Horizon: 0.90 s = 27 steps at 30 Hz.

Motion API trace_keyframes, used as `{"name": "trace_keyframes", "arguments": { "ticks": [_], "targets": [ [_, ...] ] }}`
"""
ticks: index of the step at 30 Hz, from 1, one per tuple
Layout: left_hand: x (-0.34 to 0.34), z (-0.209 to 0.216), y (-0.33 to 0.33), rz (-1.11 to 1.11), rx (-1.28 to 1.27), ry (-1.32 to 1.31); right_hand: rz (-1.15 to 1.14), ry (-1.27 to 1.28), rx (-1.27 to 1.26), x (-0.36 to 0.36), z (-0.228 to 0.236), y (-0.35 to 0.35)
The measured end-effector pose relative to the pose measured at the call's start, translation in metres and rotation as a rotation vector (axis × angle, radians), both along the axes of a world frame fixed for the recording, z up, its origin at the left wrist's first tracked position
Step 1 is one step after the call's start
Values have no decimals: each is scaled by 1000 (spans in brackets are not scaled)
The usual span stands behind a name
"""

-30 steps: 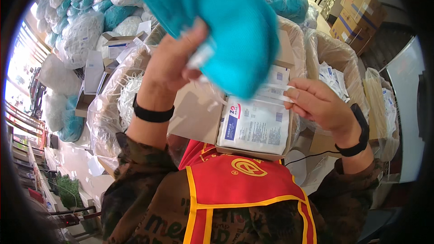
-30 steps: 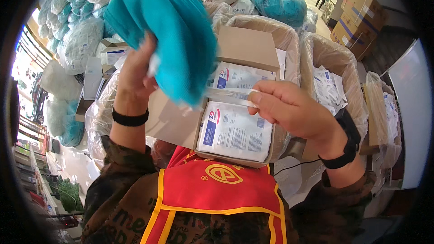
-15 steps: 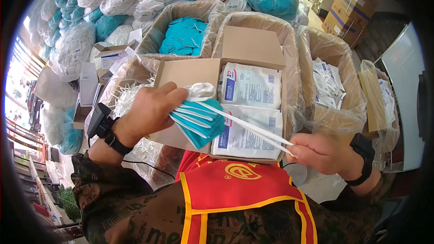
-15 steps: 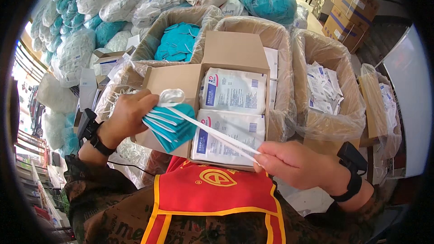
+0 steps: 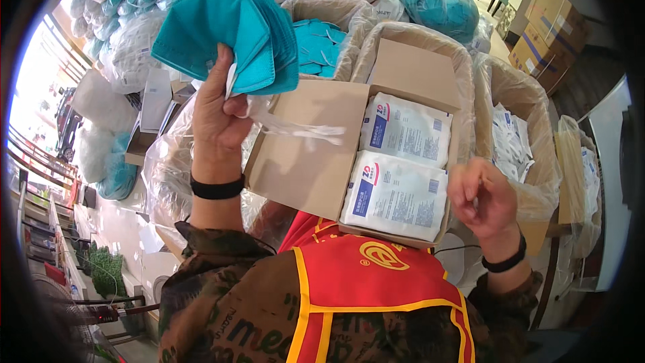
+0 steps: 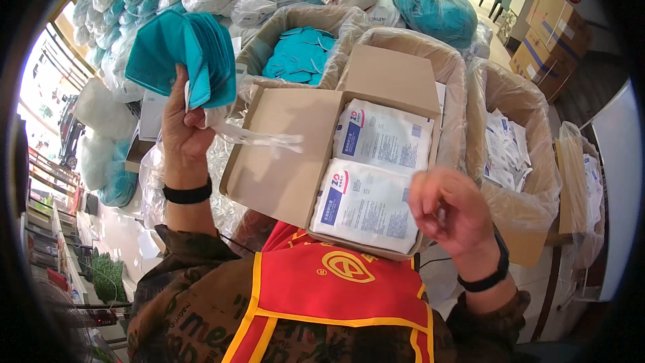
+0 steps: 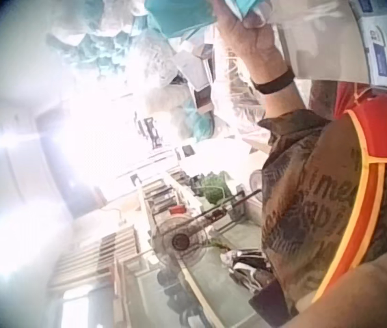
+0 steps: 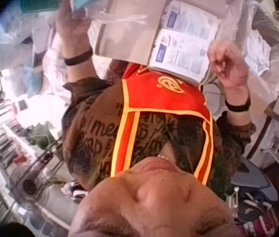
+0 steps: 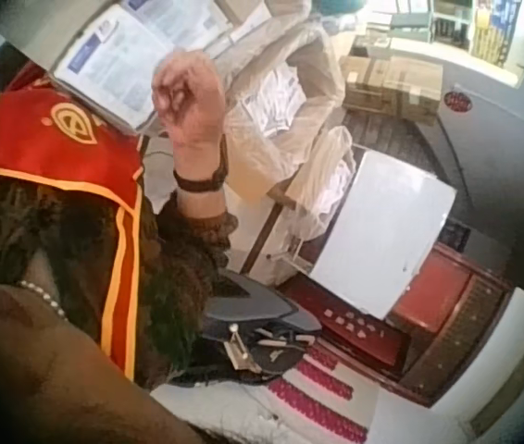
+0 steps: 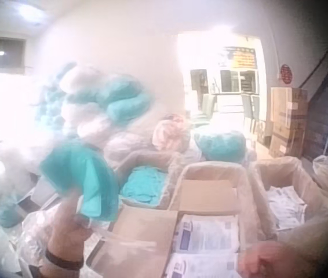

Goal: Taking teal-colored face masks and placing them into individual plastic packets.

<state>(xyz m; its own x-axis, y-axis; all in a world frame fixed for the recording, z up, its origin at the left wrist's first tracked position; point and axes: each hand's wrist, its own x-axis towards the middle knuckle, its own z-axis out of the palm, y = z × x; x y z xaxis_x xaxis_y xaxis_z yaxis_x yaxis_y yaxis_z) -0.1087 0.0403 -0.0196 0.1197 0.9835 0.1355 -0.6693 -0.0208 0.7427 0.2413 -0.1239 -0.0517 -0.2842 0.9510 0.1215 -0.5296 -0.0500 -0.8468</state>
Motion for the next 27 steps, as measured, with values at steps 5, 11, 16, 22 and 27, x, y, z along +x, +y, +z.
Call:
{"name": "trace_keyframes", "arguments": {
  "ticks": [5, 11, 16, 22, 27],
  "targets": [
    [50, 20, -39, -199, 82, -292, 19, -189, -147, -28, 10, 32],
    [90, 36, -59, -370, 85, -371, 146, -336, -145, -62, 15, 41],
    [109, 39, -58, -344, 54, -381, 232, -540, 23, -82, 3, 40],
    [109, 37, -48, -393, 116, -389, 312, -354, -112, -88, -3, 40],
    [108, 35, -40, -388, 118, -408, 378, -287, -166, -90, 1, 40]
  ]
}}
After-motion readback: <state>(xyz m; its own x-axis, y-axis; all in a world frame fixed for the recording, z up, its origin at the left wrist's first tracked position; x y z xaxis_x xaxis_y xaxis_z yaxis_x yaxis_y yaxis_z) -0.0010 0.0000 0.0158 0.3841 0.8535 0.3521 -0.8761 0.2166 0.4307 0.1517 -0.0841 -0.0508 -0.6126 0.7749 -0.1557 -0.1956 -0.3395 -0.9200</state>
